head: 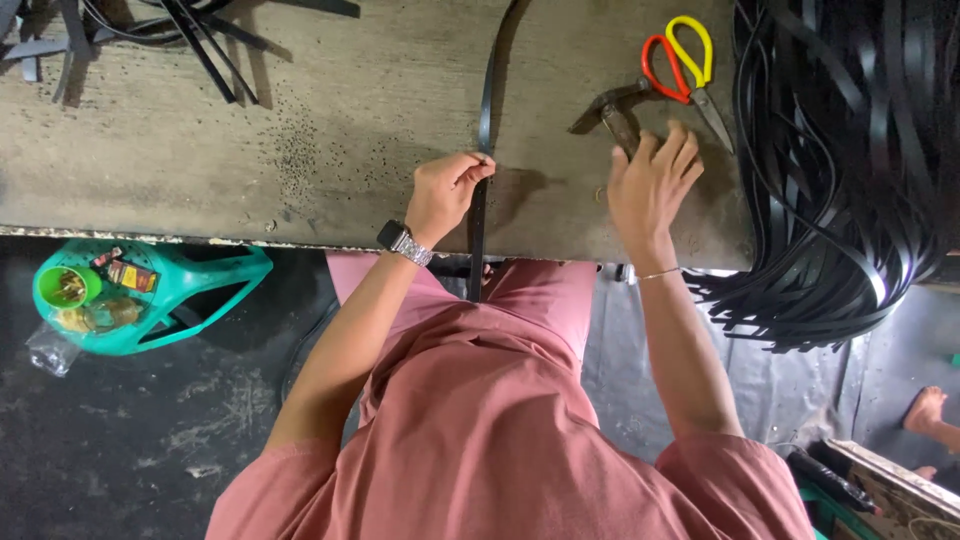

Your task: Hammering a long black leather strip on a workbench to flatten or secure it during production.

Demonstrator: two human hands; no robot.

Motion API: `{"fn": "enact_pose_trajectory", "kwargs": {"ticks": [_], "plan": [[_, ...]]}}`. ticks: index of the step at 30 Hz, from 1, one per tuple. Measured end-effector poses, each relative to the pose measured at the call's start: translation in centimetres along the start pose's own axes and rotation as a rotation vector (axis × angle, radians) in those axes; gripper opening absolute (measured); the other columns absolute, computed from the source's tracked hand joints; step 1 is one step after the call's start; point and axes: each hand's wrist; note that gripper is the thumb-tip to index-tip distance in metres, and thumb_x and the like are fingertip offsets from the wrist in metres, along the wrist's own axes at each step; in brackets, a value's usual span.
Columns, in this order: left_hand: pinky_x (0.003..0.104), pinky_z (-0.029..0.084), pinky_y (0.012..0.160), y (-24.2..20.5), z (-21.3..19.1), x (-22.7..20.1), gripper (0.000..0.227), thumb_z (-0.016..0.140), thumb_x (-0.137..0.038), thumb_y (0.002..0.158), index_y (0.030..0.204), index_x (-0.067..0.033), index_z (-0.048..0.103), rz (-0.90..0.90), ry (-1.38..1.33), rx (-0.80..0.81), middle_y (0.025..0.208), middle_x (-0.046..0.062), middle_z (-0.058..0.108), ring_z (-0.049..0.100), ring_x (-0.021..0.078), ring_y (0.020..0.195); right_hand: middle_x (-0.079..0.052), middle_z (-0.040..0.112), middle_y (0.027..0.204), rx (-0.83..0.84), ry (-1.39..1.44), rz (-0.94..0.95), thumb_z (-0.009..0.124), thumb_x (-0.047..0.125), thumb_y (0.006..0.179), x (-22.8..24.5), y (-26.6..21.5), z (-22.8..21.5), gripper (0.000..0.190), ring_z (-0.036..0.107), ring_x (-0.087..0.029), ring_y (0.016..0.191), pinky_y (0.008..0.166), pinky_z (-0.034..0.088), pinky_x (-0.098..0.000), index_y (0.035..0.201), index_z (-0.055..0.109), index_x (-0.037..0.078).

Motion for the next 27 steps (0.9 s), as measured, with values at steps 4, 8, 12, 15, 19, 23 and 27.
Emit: {"fn": "enact_pose_trajectory", "kwargs": {"ticks": [4,8,12,15,19,23,27], "plan": [[0.029,0.06,0.066,0.3,-0.5,-1.0,0.009,0.074,0.0,0.095,0.087,-0.0025,0.074,0.006,-0.017,0.018,0.07,0.009,0.073,0.074,0.028,0.067,-0.011,0.059,0.104,0.05,-0.078,-0.049,0.069,0.037,0.104,-1.0,-0.8,2.3,0.035,0.064,-0.026,0.089,0.076,0.049,-0.0429,0.117,0.064,0.006],[0.032,0.06,0.063,-0.1,-0.8,-1.2,0.004,0.073,0.001,0.095,0.091,-0.0004,0.074,-0.008,-0.029,0.076,0.07,0.013,0.073,0.074,0.0302,0.066,-0.011,0.068,0.076,0.262,0.591,0.12,0.063,0.044,0.106,-0.7,-1.2,-1.2,0.035,0.072,-0.033,0.068,0.061,0.051,-0.0448,0.106,0.058,0.009],[0.033,0.059,0.063,-0.5,-0.3,0.1,0.008,0.072,-0.001,0.096,0.089,-0.0032,0.073,-0.01,-0.015,0.102,0.073,0.011,0.075,0.075,0.031,0.07,-0.009,0.059,0.067,0.174,0.82,0.073,0.046,0.062,0.103,2.1,-3.3,-8.6,0.048,0.068,-0.036,0.063,0.062,0.052,-0.0431,0.098,0.051,0.015],[0.032,0.059,0.064,-0.9,0.1,0.8,0.007,0.073,-0.002,0.095,0.089,-0.0037,0.074,-0.004,-0.005,0.095,0.075,0.01,0.076,0.075,0.0309,0.07,-0.02,0.063,0.069,0.354,0.675,0.081,0.051,0.054,0.103,5.5,-4.0,-8.3,0.047,0.07,-0.047,0.065,0.057,0.053,-0.053,0.099,0.049,0.007],[0.034,0.059,0.062,-0.9,-0.1,1.0,0.01,0.076,-0.006,0.094,0.085,-0.0047,0.071,0.008,0.025,0.122,0.075,0.012,0.075,0.075,0.0318,0.071,-0.022,0.057,0.06,0.411,0.834,-0.079,0.054,0.042,0.107,6.2,-2.9,-10.9,0.038,0.068,-0.051,0.065,0.054,0.051,-0.046,0.095,0.048,0.005],[0.031,0.059,0.063,-1.5,0.5,1.7,0.01,0.076,-0.007,0.095,0.086,-0.0058,0.072,-0.006,0.044,0.119,0.078,0.009,0.077,0.075,0.029,0.072,-0.008,0.049,0.062,0.194,0.458,-0.169,0.041,0.056,0.105,3.9,-3.4,-11.3,0.048,0.063,-0.034,0.056,0.053,0.05,-0.0369,0.089,0.049,0.012],[0.031,0.06,0.065,-1.2,0.4,1.3,0.005,0.074,-0.008,0.097,0.092,-0.0072,0.075,-0.015,0.024,0.111,0.08,0.008,0.078,0.076,0.0295,0.074,-0.006,0.049,0.06,0.255,0.405,-0.126,0.035,0.059,0.104,4.7,-4.0,-10.5,0.051,0.063,-0.029,0.052,0.05,0.048,-0.0351,0.089,0.048,0.013]]}}
Point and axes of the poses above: each hand's wrist, its own y-axis towards the middle knuckle, its own z-axis out of the palm, x = y × z
